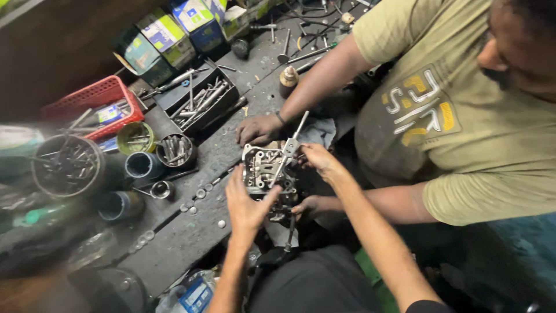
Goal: The person uses a T-wrench to tighten bolts on a disassembled engine cylinder head while another person holds the assembly steady. The person then removes the wrench and handles several small metal pins, placing them into a container on the cluttered workbench.
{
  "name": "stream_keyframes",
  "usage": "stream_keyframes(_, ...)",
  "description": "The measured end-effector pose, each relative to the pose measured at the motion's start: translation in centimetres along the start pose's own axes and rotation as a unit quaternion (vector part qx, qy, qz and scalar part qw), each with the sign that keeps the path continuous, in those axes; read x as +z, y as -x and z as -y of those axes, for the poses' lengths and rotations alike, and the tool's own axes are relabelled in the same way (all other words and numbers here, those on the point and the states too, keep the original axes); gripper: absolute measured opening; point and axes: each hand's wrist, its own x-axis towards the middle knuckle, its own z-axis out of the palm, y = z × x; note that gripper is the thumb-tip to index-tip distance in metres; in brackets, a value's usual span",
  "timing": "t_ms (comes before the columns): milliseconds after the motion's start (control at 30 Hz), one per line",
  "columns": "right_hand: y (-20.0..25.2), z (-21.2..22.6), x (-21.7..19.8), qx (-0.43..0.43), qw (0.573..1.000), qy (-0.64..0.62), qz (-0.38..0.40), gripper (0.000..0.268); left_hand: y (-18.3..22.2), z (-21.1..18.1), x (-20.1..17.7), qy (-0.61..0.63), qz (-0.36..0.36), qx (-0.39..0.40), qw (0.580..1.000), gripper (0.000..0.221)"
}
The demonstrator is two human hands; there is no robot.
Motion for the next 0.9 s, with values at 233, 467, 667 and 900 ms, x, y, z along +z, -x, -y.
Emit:
stream_keyframes(233, 0.3, 2.1, 0.1, 0.088, 0.992, -0.073, 0.056, 0.02, 1.6, -1.3, 3.9, -0.11, -0.03, -0.049, 0.992, 0.116)
stream_keyframes(467, 0.0, 2.1, -1.0, 0.1, 0.985, -0.049, 0.128, 0.016, 0.6, -1.3, 4.4, -0.063, -0.017, -0.119, 0.991, 0.109)
stream_keyframes(667, -1.1, 1.2, -2.4, 0.141, 0.98, -0.025, 0.141, 0.015, 0.1, -1.8, 4.4, -0.064, -0.029, -0.132, 0.989, 0.11)
stream_keyframes(900, -1.0, 1.9, -1.8, 0.146, 0.975, -0.04, 0.16, 0.011, 0.0, -1.7, 4.2, -0.062, -0.01, -0.144, 0.988, 0.109)
